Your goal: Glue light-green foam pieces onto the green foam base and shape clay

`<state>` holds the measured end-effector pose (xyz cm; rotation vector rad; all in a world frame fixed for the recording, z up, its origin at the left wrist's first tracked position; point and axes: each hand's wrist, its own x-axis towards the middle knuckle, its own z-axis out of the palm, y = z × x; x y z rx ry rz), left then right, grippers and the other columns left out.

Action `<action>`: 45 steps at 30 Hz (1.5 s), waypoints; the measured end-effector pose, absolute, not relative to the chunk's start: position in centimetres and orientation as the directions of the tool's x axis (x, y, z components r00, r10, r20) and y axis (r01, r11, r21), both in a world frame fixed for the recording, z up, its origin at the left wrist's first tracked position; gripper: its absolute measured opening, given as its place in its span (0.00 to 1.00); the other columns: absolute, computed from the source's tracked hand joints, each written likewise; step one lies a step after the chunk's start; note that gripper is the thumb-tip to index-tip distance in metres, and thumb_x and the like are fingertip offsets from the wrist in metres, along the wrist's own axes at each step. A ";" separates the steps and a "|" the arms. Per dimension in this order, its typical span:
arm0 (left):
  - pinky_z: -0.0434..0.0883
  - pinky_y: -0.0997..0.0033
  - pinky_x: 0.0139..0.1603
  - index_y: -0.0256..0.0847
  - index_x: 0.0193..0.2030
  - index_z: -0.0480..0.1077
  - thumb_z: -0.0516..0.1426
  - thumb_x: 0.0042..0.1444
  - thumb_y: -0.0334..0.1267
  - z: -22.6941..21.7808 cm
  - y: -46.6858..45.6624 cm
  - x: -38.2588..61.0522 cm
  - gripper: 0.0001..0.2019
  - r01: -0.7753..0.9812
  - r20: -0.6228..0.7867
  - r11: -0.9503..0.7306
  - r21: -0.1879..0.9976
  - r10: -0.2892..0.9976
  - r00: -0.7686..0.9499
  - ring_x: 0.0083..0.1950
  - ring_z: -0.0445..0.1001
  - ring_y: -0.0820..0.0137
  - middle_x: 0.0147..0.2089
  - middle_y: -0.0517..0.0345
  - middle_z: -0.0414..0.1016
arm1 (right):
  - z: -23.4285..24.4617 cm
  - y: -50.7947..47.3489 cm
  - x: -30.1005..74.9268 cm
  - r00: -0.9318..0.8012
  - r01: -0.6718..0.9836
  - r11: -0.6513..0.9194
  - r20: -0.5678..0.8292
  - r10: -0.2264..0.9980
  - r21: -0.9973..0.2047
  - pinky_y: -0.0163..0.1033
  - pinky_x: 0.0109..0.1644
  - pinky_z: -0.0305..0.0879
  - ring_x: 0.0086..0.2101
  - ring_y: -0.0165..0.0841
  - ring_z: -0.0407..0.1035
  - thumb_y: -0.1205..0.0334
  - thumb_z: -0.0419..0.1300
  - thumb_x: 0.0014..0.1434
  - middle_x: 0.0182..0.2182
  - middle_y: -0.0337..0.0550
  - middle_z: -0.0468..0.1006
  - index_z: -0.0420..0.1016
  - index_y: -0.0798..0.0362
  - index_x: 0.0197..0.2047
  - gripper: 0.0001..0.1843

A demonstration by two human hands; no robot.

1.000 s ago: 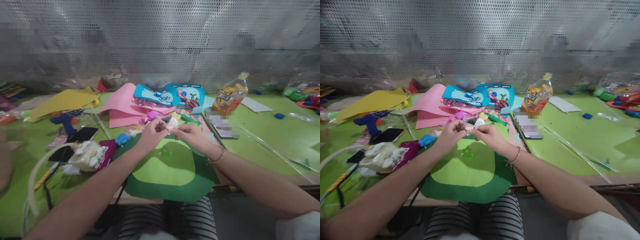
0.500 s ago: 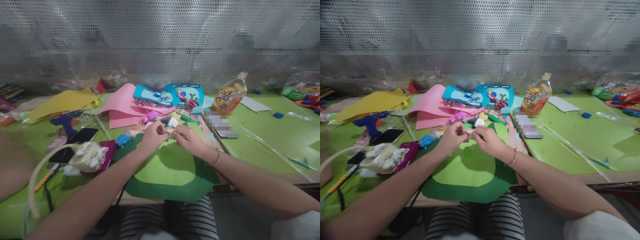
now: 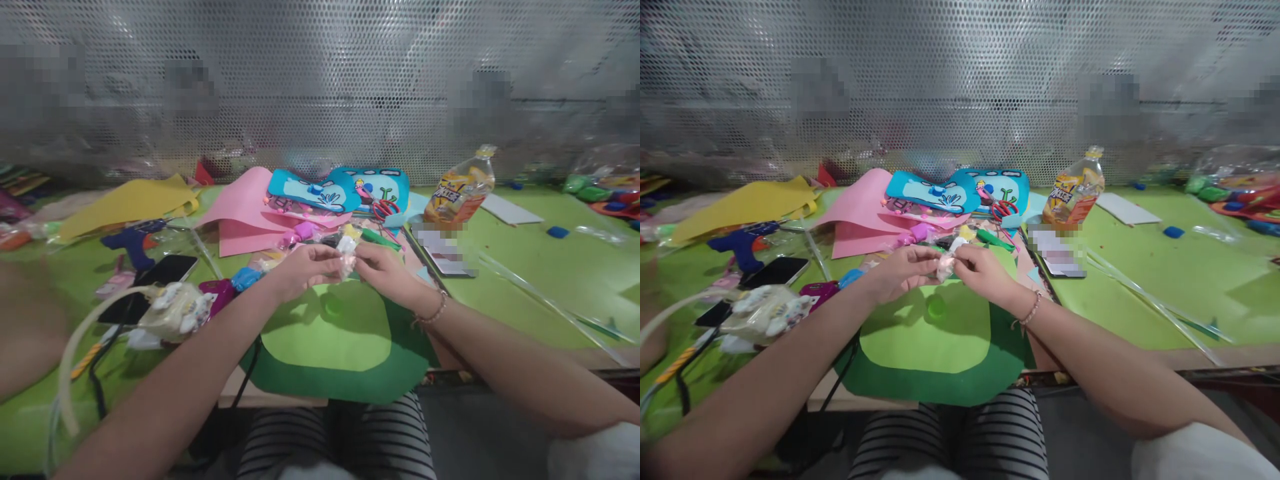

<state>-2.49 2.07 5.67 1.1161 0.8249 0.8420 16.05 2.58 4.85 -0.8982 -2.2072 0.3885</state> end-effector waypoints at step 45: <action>0.60 0.74 0.31 0.41 0.29 0.59 0.54 0.48 0.25 3.5 1.8 -1.4 0.08 0.588 0.631 -0.593 0.550 0.756 0.172 0.29 0.62 0.75 0.29 0.63 0.62 | 4.5 2.3 16.3 -0.419 0.452 0.811 0.714 0.560 -0.371 0.35 0.28 0.60 0.26 0.29 0.61 0.58 0.56 0.60 0.27 0.40 0.66 0.66 0.52 0.35 0.06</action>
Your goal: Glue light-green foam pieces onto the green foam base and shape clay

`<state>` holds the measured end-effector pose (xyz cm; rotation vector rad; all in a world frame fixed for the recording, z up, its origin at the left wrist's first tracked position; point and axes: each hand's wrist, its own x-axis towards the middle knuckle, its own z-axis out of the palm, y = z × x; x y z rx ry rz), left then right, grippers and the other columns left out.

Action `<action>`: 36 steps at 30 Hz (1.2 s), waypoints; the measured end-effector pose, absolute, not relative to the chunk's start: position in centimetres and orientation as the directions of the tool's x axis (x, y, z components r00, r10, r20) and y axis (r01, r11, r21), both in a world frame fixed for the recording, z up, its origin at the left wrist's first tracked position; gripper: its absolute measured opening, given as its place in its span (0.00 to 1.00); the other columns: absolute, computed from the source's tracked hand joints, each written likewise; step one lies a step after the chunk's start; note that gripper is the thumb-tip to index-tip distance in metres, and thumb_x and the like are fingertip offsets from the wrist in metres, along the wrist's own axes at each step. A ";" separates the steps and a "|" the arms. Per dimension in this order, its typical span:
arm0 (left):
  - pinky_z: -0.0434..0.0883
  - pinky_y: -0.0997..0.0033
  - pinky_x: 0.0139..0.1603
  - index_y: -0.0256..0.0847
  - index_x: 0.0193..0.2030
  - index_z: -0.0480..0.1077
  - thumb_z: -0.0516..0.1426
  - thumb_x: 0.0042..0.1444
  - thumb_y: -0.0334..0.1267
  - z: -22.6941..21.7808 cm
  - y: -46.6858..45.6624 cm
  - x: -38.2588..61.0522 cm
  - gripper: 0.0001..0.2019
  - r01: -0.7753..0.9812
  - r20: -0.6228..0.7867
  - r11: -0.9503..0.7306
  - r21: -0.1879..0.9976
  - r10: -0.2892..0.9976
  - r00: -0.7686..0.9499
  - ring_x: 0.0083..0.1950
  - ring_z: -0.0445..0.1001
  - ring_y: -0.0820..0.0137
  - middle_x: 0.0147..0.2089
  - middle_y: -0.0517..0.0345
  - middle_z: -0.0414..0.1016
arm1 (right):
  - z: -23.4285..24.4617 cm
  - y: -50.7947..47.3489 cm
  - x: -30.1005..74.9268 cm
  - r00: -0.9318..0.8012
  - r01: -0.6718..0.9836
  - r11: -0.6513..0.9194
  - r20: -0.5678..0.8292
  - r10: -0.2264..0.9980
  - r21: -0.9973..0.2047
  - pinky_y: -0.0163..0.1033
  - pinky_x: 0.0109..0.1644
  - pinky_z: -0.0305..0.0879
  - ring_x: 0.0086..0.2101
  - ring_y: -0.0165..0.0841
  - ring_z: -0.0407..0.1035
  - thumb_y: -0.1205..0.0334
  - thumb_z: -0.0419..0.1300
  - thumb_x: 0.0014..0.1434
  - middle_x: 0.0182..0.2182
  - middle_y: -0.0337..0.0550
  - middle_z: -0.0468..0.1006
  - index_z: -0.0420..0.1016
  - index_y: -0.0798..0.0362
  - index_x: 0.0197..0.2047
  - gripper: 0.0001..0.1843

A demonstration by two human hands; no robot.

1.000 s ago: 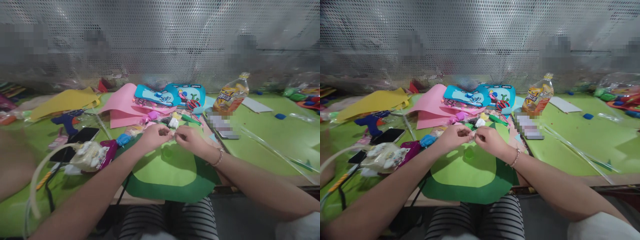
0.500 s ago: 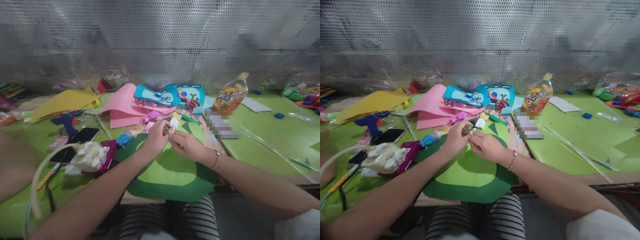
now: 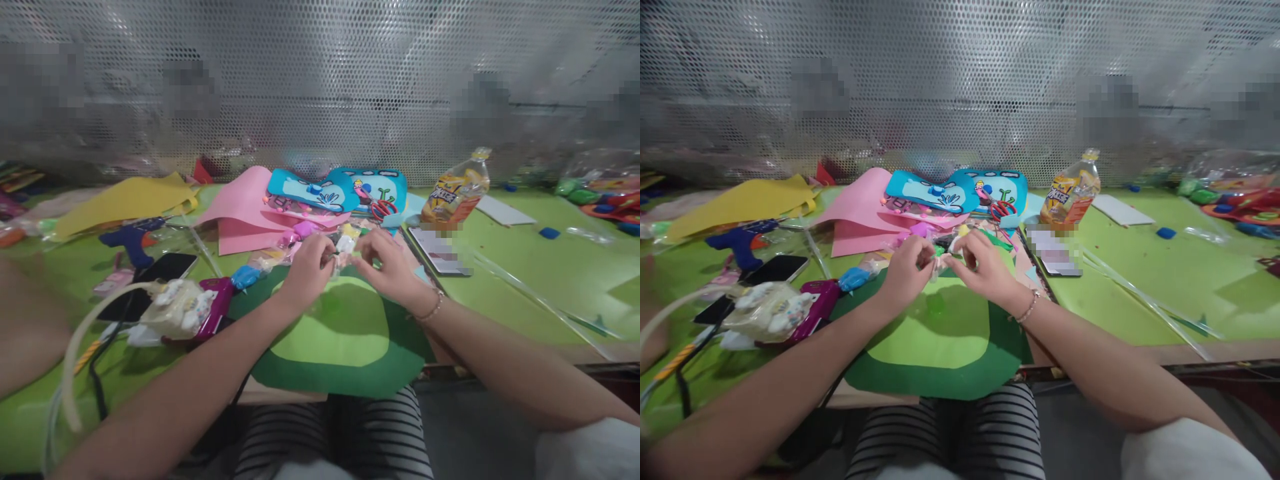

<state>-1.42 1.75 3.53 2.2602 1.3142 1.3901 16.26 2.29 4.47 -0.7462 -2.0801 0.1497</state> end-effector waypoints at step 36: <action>0.65 0.72 0.32 0.39 0.27 0.66 0.52 0.55 0.40 4.5 1.2 -1.5 0.09 0.362 0.341 -0.364 0.858 0.931 0.128 0.28 0.66 0.73 0.25 0.60 0.68 | 3.4 2.6 15.8 -0.530 0.379 0.906 0.759 0.377 -0.185 0.41 0.37 0.66 0.37 0.35 0.66 0.75 0.53 0.53 0.34 0.45 0.68 0.61 0.50 0.39 0.12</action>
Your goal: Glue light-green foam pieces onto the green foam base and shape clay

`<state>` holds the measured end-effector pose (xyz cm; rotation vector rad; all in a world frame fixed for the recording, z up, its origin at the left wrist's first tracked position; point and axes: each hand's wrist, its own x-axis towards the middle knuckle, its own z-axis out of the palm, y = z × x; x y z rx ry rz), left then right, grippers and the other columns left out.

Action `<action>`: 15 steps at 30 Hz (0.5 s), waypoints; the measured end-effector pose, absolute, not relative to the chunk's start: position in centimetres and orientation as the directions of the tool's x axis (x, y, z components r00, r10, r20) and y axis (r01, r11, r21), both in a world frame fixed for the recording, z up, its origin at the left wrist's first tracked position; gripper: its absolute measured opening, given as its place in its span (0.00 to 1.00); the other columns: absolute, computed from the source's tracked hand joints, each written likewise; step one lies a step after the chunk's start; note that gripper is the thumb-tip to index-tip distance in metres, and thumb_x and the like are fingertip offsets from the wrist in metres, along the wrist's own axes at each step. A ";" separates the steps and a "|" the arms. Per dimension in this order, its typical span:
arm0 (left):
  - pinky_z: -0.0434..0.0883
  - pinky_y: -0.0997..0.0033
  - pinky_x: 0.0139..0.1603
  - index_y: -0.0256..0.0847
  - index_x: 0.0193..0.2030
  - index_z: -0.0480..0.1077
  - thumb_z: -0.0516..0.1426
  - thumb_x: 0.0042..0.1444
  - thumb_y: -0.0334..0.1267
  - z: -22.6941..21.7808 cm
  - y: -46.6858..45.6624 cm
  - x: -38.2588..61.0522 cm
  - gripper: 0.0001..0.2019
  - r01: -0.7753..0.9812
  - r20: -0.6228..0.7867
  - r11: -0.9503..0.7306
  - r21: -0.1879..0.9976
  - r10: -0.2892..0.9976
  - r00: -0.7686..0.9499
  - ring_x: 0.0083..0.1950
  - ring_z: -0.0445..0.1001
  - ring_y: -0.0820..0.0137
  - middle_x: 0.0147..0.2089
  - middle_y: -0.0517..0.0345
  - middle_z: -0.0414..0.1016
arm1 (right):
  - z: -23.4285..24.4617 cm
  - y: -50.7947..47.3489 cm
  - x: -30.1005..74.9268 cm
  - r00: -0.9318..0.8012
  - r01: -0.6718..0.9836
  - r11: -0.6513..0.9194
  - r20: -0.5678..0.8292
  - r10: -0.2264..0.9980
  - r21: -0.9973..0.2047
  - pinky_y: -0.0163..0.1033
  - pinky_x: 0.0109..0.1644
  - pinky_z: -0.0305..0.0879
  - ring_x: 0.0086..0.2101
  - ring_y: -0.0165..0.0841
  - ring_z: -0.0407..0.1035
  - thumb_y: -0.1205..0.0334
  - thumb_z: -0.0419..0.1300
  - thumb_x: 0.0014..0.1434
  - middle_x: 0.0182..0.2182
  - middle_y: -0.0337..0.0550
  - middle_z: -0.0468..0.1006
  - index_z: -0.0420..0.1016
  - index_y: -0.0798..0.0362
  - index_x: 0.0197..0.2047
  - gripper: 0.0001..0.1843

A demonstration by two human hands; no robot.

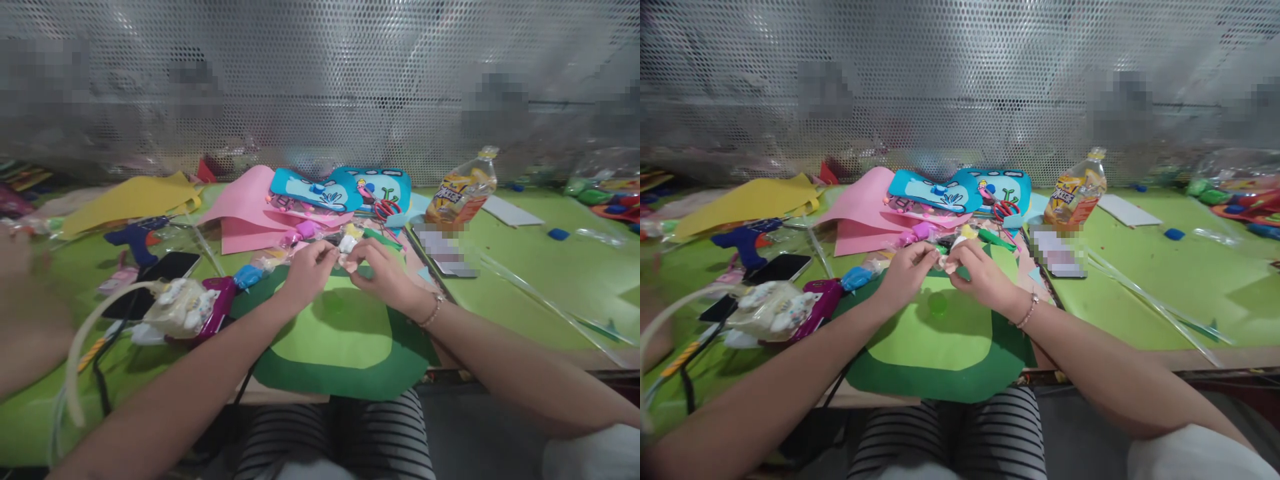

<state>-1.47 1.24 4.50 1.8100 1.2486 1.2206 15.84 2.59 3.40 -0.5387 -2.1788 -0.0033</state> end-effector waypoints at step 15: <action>0.73 0.68 0.42 0.36 0.35 0.71 0.57 0.52 0.36 5.7 1.7 -2.4 0.06 0.131 0.199 -0.238 0.962 0.946 0.257 0.34 0.74 0.72 0.34 0.56 0.75 | 4.0 2.9 16.6 -0.505 0.435 0.874 0.745 0.436 -0.217 0.44 0.41 0.68 0.39 0.36 0.68 0.72 0.55 0.54 0.35 0.44 0.71 0.63 0.48 0.36 0.10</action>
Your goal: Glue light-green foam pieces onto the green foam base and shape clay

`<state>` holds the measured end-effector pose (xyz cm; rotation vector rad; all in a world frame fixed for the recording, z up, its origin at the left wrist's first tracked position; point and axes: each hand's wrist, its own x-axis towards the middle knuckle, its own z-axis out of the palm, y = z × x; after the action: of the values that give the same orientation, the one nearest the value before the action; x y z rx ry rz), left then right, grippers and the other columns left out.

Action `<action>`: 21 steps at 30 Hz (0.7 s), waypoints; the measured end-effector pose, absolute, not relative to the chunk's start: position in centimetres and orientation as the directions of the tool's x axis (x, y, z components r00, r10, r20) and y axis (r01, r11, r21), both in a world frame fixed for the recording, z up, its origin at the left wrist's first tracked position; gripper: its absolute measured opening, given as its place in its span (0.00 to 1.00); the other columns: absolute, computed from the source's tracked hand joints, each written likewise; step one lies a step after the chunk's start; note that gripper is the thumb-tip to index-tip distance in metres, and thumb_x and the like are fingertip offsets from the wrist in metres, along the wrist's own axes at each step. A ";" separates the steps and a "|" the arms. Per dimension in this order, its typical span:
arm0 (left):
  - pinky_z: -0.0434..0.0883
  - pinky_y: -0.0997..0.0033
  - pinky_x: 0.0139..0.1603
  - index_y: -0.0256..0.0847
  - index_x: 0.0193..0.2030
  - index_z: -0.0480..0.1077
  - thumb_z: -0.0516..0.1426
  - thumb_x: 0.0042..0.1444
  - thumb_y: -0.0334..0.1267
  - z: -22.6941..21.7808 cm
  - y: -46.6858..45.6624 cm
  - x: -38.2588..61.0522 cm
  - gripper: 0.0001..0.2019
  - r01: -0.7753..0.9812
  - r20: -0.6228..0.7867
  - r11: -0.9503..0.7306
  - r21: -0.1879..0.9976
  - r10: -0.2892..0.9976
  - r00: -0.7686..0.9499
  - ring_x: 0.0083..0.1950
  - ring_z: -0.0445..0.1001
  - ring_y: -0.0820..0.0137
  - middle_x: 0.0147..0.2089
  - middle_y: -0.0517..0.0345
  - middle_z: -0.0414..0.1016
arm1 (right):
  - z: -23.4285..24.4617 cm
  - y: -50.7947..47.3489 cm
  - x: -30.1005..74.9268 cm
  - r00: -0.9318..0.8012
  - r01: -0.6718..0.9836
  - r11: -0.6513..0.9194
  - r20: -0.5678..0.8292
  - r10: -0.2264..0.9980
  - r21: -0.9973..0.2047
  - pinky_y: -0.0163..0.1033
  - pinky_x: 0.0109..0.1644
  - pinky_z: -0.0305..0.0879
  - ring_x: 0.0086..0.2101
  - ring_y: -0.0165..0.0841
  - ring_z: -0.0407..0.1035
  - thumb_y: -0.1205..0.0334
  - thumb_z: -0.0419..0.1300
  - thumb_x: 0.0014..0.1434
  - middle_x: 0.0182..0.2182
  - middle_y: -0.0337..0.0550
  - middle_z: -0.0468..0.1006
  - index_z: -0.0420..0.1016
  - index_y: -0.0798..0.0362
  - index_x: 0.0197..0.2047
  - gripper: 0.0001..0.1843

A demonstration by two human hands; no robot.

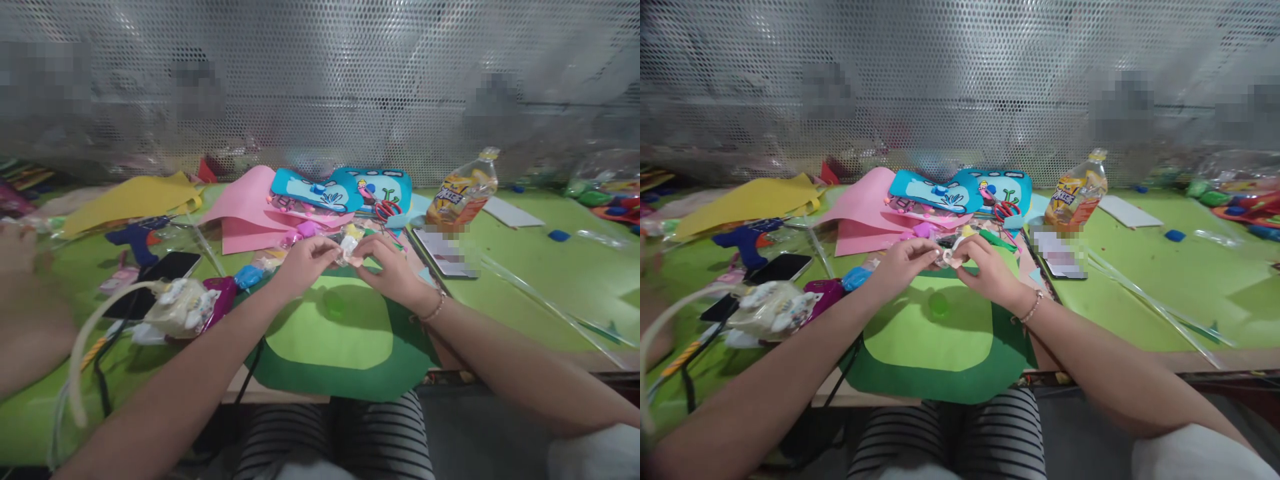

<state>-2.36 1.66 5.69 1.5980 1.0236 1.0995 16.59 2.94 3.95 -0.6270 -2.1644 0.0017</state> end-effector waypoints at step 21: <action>0.67 0.66 0.40 0.34 0.37 0.66 0.49 0.55 0.28 4.5 1.8 -3.0 0.07 0.708 0.429 -0.703 -0.065 0.621 0.656 0.39 0.69 0.65 0.37 0.51 0.69 | 3.5 3.2 16.4 -0.686 0.267 0.957 0.675 0.272 -0.114 0.38 0.37 0.68 0.36 0.33 0.66 0.74 0.52 0.56 0.33 0.44 0.68 0.64 0.52 0.37 0.09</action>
<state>-3.04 1.79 4.50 3.0622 1.2480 0.6482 16.36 3.19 3.53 -0.3770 -2.3576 0.0089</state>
